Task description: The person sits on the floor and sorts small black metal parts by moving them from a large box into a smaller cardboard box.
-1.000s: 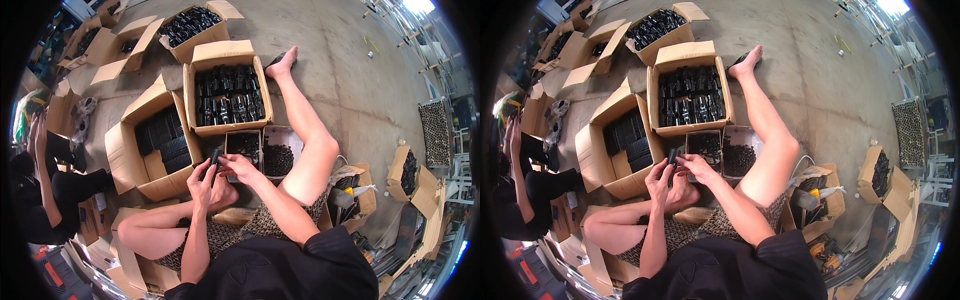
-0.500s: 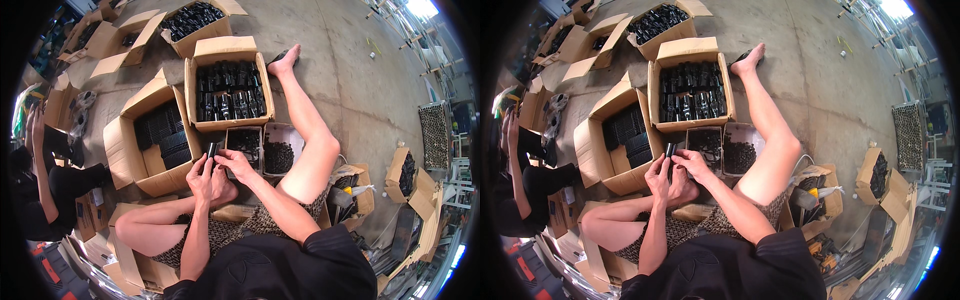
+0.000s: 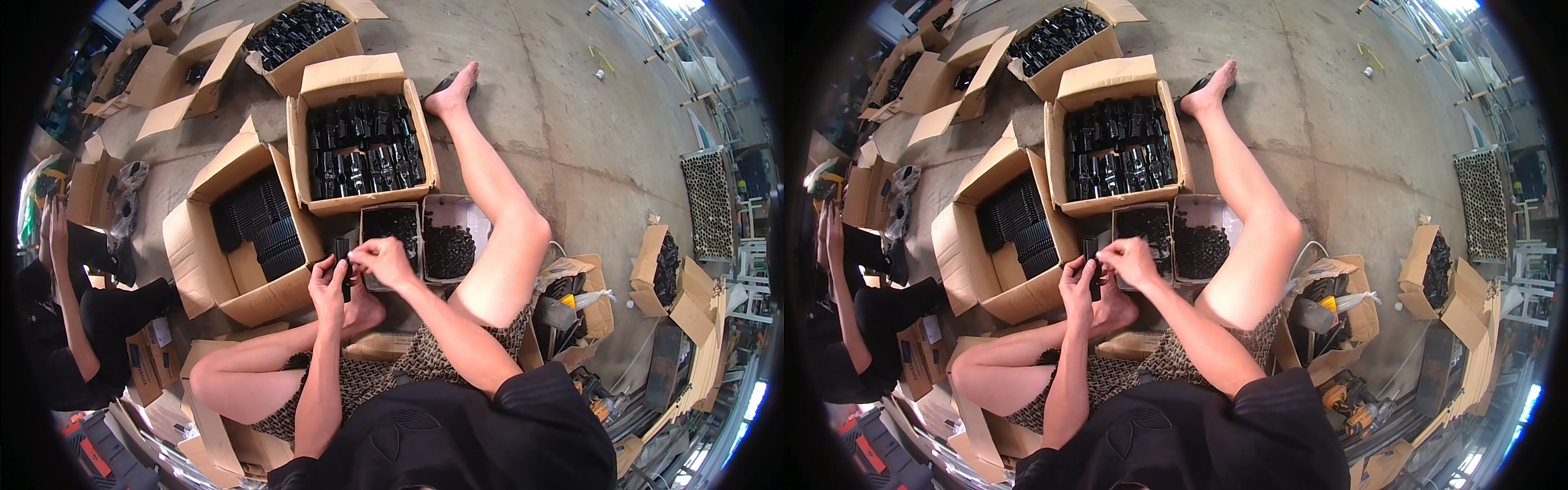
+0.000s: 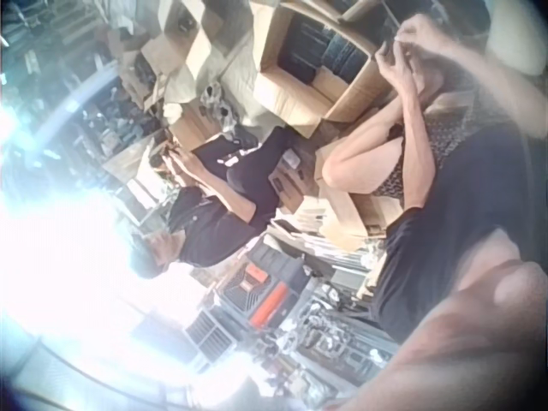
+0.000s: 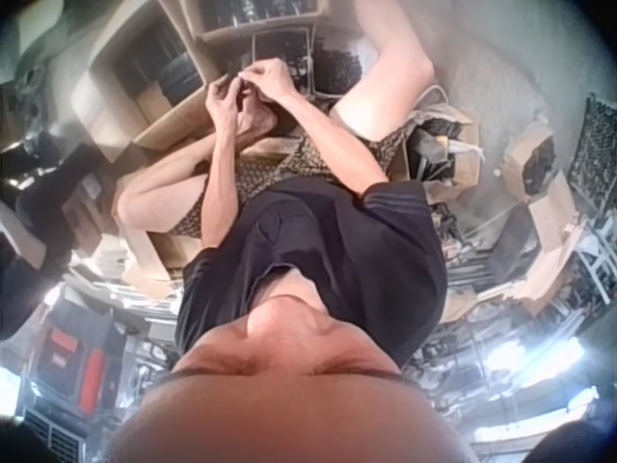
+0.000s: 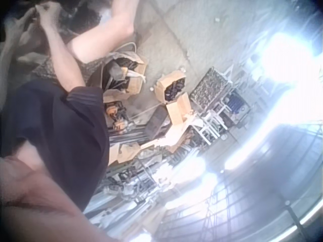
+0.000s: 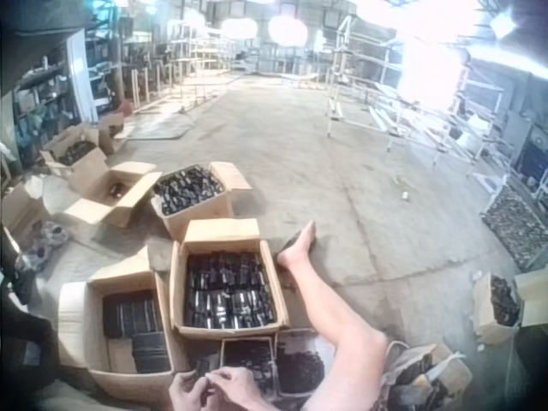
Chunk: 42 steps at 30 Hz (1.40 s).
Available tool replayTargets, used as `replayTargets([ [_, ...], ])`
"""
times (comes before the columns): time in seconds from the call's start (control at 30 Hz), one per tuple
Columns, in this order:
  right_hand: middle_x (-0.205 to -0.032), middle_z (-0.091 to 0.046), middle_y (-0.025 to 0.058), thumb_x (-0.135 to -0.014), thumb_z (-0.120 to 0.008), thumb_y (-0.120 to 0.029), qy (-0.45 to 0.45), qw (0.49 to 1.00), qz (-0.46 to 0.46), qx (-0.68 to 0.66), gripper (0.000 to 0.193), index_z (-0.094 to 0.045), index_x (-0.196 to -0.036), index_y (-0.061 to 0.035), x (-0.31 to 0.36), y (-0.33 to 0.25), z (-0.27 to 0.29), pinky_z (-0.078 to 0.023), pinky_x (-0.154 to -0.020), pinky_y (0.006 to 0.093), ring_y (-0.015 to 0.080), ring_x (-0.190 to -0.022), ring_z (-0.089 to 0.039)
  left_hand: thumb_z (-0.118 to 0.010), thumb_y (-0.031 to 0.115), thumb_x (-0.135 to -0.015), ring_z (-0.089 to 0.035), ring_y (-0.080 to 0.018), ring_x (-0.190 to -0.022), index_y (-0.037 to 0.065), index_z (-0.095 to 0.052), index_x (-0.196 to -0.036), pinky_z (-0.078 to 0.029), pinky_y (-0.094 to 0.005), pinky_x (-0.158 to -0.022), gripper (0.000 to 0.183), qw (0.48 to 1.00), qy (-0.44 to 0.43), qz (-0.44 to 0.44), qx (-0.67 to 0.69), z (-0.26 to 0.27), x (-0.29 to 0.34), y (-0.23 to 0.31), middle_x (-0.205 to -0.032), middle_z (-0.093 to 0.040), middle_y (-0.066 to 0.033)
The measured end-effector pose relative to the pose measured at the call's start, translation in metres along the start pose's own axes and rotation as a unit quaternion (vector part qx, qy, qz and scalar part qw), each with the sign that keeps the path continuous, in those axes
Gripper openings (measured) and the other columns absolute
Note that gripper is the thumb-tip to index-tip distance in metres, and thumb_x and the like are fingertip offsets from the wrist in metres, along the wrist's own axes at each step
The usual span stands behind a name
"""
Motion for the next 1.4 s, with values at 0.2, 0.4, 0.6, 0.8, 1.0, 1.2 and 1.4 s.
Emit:
replayTargets([
  [0.2,-0.081,-0.070,0.0194,-0.088,-0.066,-0.024,0.164,0.916,0.027,0.364,0.020,-0.075,-0.087,-0.0055,-0.033,0.016,0.090,-0.055,-0.071,0.0464,0.0370,-0.078,-0.070,-0.068,0.013,-0.094,-0.067,-0.0153,-0.067,0.002,-0.058,-0.105,-0.054,-0.0266,-0.056,0.017,0.990,0.045,0.080,0.107,0.003,0.004,-0.002,-0.086,-0.070,-0.0101],
  [0.4,-0.069,-0.067,0.0079,-0.089,-0.066,-0.015,0.284,0.924,0.106,0.233,0.015,-0.073,-0.090,-0.0013,-0.048,0.041,0.102,-0.049,-0.053,0.0311,0.0180,-0.059,-0.063,-0.067,0.012,-0.094,-0.067,-0.0180,-0.068,0.002,-0.055,-0.111,-0.054,-0.0292,-0.058,0.022,0.992,0.020,0.075,0.100,-0.004,-0.005,-0.004,-0.087,-0.069,-0.0115],
  [0.6,-0.091,-0.072,0.0188,-0.083,-0.064,-0.011,0.330,0.882,0.008,0.337,0.018,-0.072,-0.097,-0.0016,-0.055,0.066,0.136,-0.054,-0.081,0.0421,0.0333,-0.088,-0.070,-0.070,0.013,-0.093,-0.068,-0.0167,-0.068,0.001,-0.054,-0.112,-0.055,-0.0264,-0.057,0.028,0.987,0.039,0.094,0.125,0.000,-0.006,-0.006,-0.087,-0.070,-0.0118],
  [0.8,-0.111,-0.064,0.0238,-0.089,-0.049,-0.005,0.301,0.824,-0.081,0.473,0.024,-0.068,-0.104,-0.0005,-0.071,0.086,0.124,-0.050,-0.090,0.0501,0.0404,-0.105,-0.063,-0.072,0.013,-0.091,-0.068,-0.0154,-0.068,0.000,-0.054,-0.114,-0.055,-0.0264,-0.058,0.031,0.987,0.029,0.076,0.138,-0.003,-0.007,0.002,-0.086,-0.070,-0.0118],
  [1.0,-0.101,-0.064,0.0257,-0.093,-0.044,-0.008,0.235,0.812,0.019,0.535,0.024,-0.066,-0.092,0.0021,-0.081,0.090,0.139,-0.050,-0.086,0.0514,0.0429,-0.099,-0.063,-0.071,0.012,-0.091,-0.067,-0.0141,-0.068,0.001,-0.055,-0.113,-0.053,-0.0259,-0.057,0.029,0.986,0.041,0.071,0.146,-0.002,-0.013,-0.001,-0.086,-0.070,-0.0110],
  [1.2,-0.116,-0.063,0.0264,-0.097,-0.043,-0.016,0.288,0.851,0.013,0.439,0.033,-0.065,-0.110,0.0040,-0.065,0.082,0.128,-0.047,-0.094,0.0481,0.0422,-0.109,-0.060,-0.071,0.010,-0.091,-0.063,-0.0122,-0.066,0.002,-0.055,-0.110,-0.049,-0.0259,-0.056,0.027,0.984,0.034,0.072,0.159,-0.003,-0.008,0.006,-0.081,-0.067,-0.0062],
  [1.4,-0.112,-0.060,0.0241,-0.093,-0.046,-0.008,0.255,0.815,0.042,0.519,0.025,-0.067,-0.101,0.0033,-0.074,0.103,0.124,-0.047,-0.093,0.0490,0.0417,-0.110,-0.056,-0.071,0.011,-0.091,-0.067,-0.0147,-0.071,0.001,-0.056,-0.109,-0.053,-0.0274,-0.060,0.025,0.987,0.036,0.063,0.146,0.001,-0.011,0.002,-0.085,-0.069,-0.0085],
])
Point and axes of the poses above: each hand's wrist, its own x-axis away from the middle knuckle, its own z-axis out of the back of the hand, y = z × x, the point moved 4 cm from there along -x, towards the middle knuckle
